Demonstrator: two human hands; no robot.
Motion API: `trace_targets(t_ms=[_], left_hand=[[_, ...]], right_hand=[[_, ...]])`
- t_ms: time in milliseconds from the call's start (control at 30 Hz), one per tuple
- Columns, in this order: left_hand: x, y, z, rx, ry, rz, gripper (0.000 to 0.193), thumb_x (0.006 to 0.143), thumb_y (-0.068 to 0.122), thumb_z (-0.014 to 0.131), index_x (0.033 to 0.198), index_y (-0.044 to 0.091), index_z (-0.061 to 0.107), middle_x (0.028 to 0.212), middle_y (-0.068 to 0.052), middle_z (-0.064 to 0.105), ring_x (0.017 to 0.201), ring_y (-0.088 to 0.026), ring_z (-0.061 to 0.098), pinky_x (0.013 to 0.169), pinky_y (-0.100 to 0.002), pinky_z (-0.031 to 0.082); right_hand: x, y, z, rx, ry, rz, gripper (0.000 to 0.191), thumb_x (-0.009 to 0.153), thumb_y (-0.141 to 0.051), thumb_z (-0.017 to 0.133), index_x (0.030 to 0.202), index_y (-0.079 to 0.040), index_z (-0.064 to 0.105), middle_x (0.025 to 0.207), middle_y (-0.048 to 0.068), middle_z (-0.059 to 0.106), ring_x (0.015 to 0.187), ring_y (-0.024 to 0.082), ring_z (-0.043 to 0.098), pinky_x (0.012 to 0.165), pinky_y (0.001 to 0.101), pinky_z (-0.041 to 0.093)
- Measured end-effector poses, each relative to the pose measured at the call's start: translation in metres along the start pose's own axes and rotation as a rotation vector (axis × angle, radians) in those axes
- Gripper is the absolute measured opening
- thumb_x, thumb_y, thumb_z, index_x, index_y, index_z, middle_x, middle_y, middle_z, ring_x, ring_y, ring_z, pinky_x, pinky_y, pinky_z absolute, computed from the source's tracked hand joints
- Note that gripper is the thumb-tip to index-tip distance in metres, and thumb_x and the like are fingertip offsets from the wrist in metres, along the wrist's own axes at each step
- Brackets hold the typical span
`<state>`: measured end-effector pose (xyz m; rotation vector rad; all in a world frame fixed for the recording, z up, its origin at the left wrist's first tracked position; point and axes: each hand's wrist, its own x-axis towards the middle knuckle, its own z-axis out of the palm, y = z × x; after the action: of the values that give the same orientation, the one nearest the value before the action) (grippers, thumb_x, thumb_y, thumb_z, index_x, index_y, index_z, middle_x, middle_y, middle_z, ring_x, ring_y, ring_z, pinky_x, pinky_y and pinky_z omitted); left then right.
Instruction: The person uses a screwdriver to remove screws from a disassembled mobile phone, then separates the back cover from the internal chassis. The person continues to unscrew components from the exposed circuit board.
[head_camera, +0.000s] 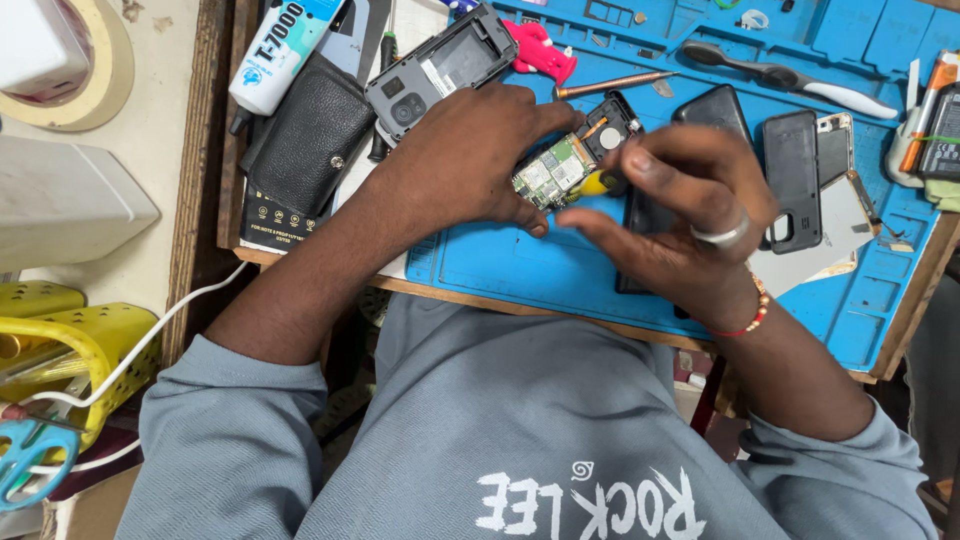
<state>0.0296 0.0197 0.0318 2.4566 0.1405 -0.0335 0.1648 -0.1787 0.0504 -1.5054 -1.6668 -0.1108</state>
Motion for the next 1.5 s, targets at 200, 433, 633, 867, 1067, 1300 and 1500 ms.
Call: trace_targets(t_ms=[200,433,633,867,1067,1300,1500], left_hand=[[-0.001,0.001,-0.001,-0.007,0.028,0.013,0.1,0.05,0.047,0.1,0.134,0.012,0.061,0.103,-0.019,0.067,0.097,-0.04,0.066,0.081,-0.053,0.053],[0.0,0.0,0.0,0.003,0.013,0.002,0.098,0.05,0.047,0.101,0.133,0.012,0.062,0.103,-0.018,0.068,0.098,-0.039,0.066,0.082,-0.053,0.053],[0.001,0.001,0.001,0.01,0.027,0.011,0.101,0.048,0.047,0.101,0.134,0.011,0.061,0.104,-0.019,0.068,0.098,-0.04,0.066,0.082,-0.053,0.053],[0.0,0.001,0.001,-0.002,0.027,-0.004,0.102,0.048,0.048,0.101,0.135,0.013,0.061,0.104,-0.018,0.069,0.099,-0.039,0.067,0.084,-0.052,0.053],[0.001,0.001,0.001,0.012,0.025,0.002,0.101,0.048,0.048,0.101,0.135,0.013,0.061,0.105,-0.018,0.069,0.1,-0.04,0.066,0.083,-0.053,0.053],[0.001,0.001,0.002,0.024,0.014,-0.011,0.103,0.048,0.049,0.101,0.135,0.013,0.061,0.104,-0.018,0.068,0.099,-0.039,0.067,0.083,-0.053,0.053],[0.0,0.0,0.001,0.0,0.008,0.003,0.098,0.049,0.047,0.101,0.133,0.014,0.062,0.104,-0.018,0.068,0.1,-0.04,0.066,0.083,-0.053,0.053]], right_hand=[[0.004,-0.001,0.0,0.205,-0.077,0.057,0.05,0.095,0.001,0.085,0.131,-0.01,0.052,0.11,0.014,0.072,0.101,0.031,0.079,0.079,0.0339,0.068],[0.003,-0.005,0.001,-0.035,-0.007,-0.024,0.066,0.088,-0.012,0.097,0.134,-0.012,0.05,0.106,0.015,0.069,0.089,0.025,0.073,0.07,0.0329,0.06],[0.0,0.001,-0.001,0.086,-0.066,-0.006,0.061,0.091,-0.006,0.091,0.136,-0.011,0.049,0.114,0.017,0.07,0.094,0.028,0.075,0.074,0.0318,0.063],[-0.013,0.005,-0.002,-0.065,0.04,0.042,0.061,0.089,-0.013,0.1,0.133,-0.011,0.058,0.107,0.014,0.071,0.086,0.022,0.071,0.069,0.0296,0.058],[-0.008,0.005,-0.005,0.077,-0.036,0.047,0.05,0.097,0.004,0.085,0.135,-0.008,0.055,0.113,0.016,0.073,0.093,0.023,0.076,0.075,0.0297,0.062],[-0.008,0.004,0.002,-0.013,0.005,0.006,0.069,0.093,-0.014,0.098,0.138,-0.011,0.046,0.112,0.016,0.07,0.099,0.027,0.076,0.079,0.0311,0.064],[-0.013,0.009,0.004,0.345,-0.072,0.139,0.054,0.104,-0.002,0.083,0.14,-0.008,0.043,0.12,0.022,0.069,0.112,0.029,0.074,0.096,0.034,0.064]])
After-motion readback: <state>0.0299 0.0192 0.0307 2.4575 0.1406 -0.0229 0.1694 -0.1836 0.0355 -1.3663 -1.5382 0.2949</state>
